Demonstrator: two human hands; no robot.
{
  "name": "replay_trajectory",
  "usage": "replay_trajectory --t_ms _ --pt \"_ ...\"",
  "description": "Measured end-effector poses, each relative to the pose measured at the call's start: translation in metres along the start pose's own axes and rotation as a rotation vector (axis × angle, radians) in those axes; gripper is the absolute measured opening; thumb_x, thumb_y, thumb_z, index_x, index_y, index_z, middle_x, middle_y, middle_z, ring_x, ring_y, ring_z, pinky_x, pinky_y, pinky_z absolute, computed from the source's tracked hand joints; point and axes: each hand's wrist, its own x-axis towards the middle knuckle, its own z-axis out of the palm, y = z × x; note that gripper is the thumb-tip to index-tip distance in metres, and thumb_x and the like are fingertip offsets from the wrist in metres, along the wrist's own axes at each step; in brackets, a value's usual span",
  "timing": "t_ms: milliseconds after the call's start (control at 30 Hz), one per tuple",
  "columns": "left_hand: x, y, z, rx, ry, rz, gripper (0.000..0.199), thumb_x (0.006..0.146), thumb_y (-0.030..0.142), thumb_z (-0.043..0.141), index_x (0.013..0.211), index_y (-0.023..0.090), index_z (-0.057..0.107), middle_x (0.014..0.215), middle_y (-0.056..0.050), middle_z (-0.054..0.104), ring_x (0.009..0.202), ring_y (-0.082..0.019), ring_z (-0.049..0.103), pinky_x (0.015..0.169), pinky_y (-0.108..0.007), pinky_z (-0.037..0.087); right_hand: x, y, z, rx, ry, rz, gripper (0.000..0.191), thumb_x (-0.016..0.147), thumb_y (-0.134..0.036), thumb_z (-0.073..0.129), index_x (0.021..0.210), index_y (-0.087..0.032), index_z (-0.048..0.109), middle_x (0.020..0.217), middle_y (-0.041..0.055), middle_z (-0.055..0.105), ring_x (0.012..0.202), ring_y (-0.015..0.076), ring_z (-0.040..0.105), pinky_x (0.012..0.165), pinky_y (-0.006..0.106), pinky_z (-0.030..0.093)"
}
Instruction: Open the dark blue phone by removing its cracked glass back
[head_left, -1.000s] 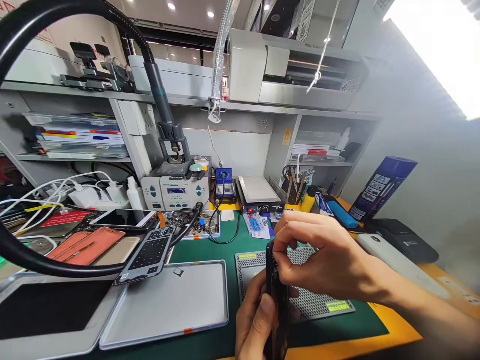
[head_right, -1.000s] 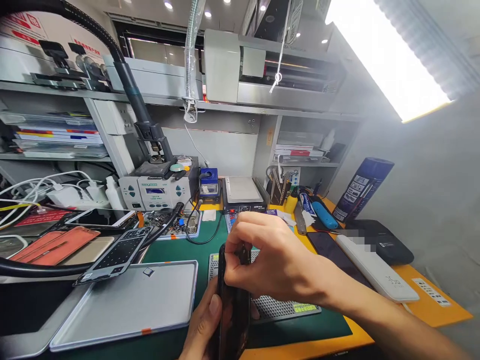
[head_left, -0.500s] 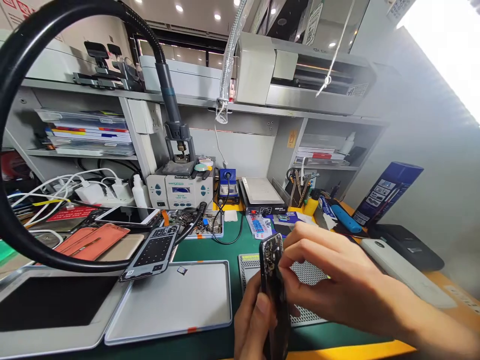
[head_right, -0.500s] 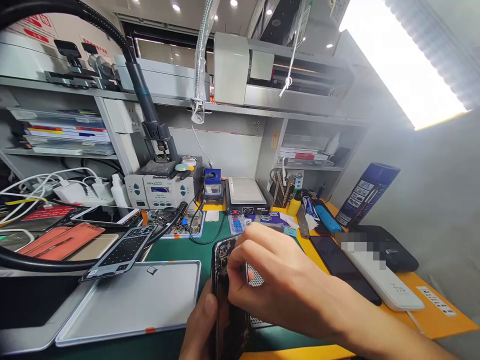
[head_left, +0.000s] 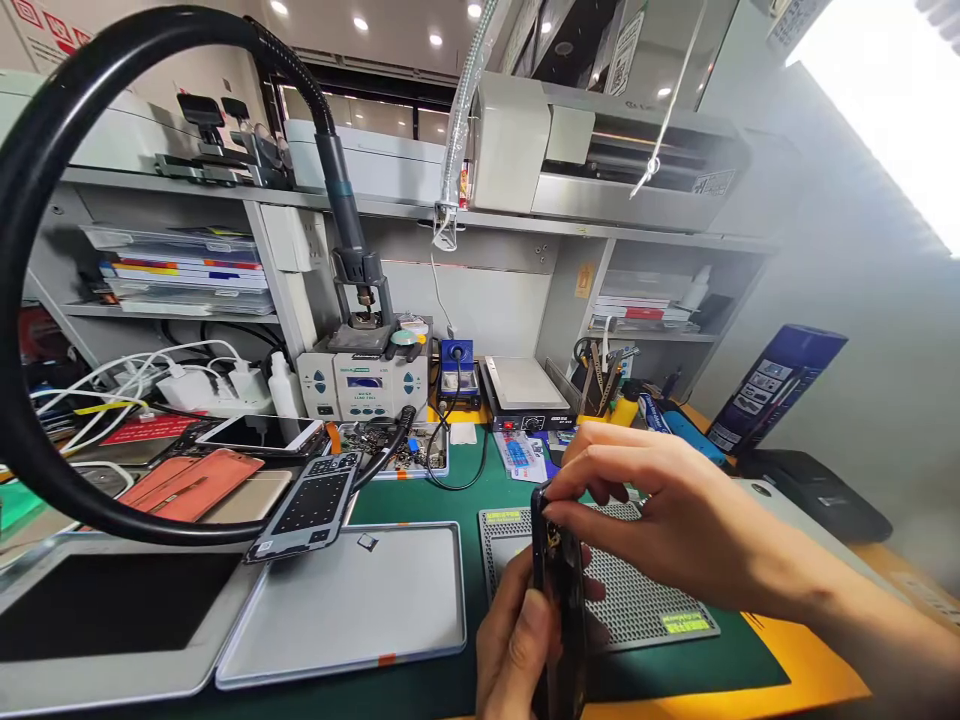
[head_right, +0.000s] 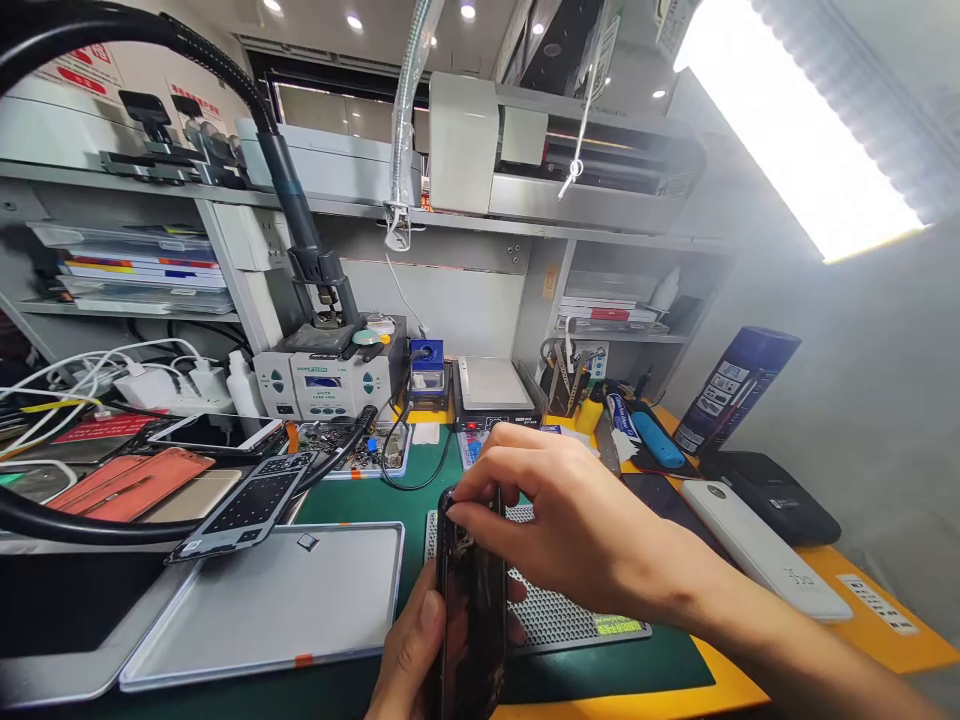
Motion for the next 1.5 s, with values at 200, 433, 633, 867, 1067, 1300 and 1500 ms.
replay_trajectory --t_ms 200,433,633,867,1067,1300,1500 --pt "0.0 -0.001 0.0 -0.023 -0.014 0.008 0.062 0.077 0.068 0.07 0.114 0.018 0.074 0.11 -0.015 0.075 0.096 -0.029 0.068 0.077 -0.033 0.054 0.008 0.001 -0.006 0.118 -0.127 0.081 0.01 0.091 -0.027 0.066 0.082 -0.023 0.069 0.08 -0.0038 0.067 0.07 0.0096 0.06 0.064 0.023 0.045" --pt "-0.001 0.0 0.004 -0.116 -0.005 0.03 0.053 0.077 0.061 0.075 0.109 0.018 0.077 0.113 -0.014 0.076 0.101 -0.03 0.069 0.075 -0.031 0.055 0.017 0.005 -0.007 0.112 -0.196 0.073 0.007 0.086 -0.021 0.065 0.081 -0.019 0.069 0.069 -0.0035 0.062 0.061 0.0086 0.051 0.053 0.021 0.04" --pt "-0.002 0.002 0.002 -0.135 -0.053 0.016 0.052 0.08 0.06 0.074 0.11 0.018 0.077 0.106 -0.014 0.078 0.087 -0.024 0.072 0.072 -0.028 0.054 0.024 0.012 -0.006 0.345 -0.294 0.104 0.004 0.083 -0.02 0.068 0.081 -0.017 0.07 0.059 -0.0051 0.058 0.051 0.007 0.05 0.045 0.018 0.039" --pt "-0.003 0.003 -0.003 -0.136 -0.065 -0.013 0.049 0.085 0.058 0.068 0.111 0.016 0.075 0.099 -0.015 0.079 0.078 -0.022 0.073 0.062 -0.023 0.05 0.029 0.006 -0.003 0.26 -0.295 0.091 0.003 0.08 -0.017 0.066 0.078 -0.016 0.068 0.054 -0.007 0.057 0.047 0.0044 0.047 0.042 0.014 0.035" --pt "-0.002 -0.001 -0.002 -0.13 -0.035 0.033 0.049 0.085 0.058 0.068 0.11 0.016 0.074 0.097 -0.015 0.079 0.077 -0.021 0.073 0.059 -0.022 0.048 0.027 0.005 -0.001 0.251 -0.238 0.09 0.004 0.076 -0.017 0.067 0.079 -0.016 0.069 0.049 -0.0089 0.053 0.042 0.0041 0.042 0.041 0.014 0.035" --pt "0.0 0.0 -0.001 -0.165 0.057 -0.023 0.057 0.079 0.063 0.073 0.112 0.016 0.072 0.089 -0.013 0.078 0.072 -0.021 0.072 0.055 -0.022 0.046 0.014 0.001 0.014 0.199 -0.133 0.036 0.006 0.072 -0.012 0.067 0.074 -0.018 0.066 0.045 -0.0111 0.049 0.042 0.0042 0.036 0.042 0.014 0.034" --pt "-0.002 0.005 0.001 -0.174 0.095 -0.021 0.06 0.077 0.067 0.072 0.107 0.015 0.073 0.092 -0.014 0.078 0.076 -0.023 0.072 0.062 -0.026 0.051 0.005 -0.006 0.001 0.177 -0.115 0.025 0.007 0.084 -0.019 0.066 0.079 -0.02 0.07 0.052 -0.0066 0.062 0.045 0.0052 0.047 0.046 0.015 0.041"
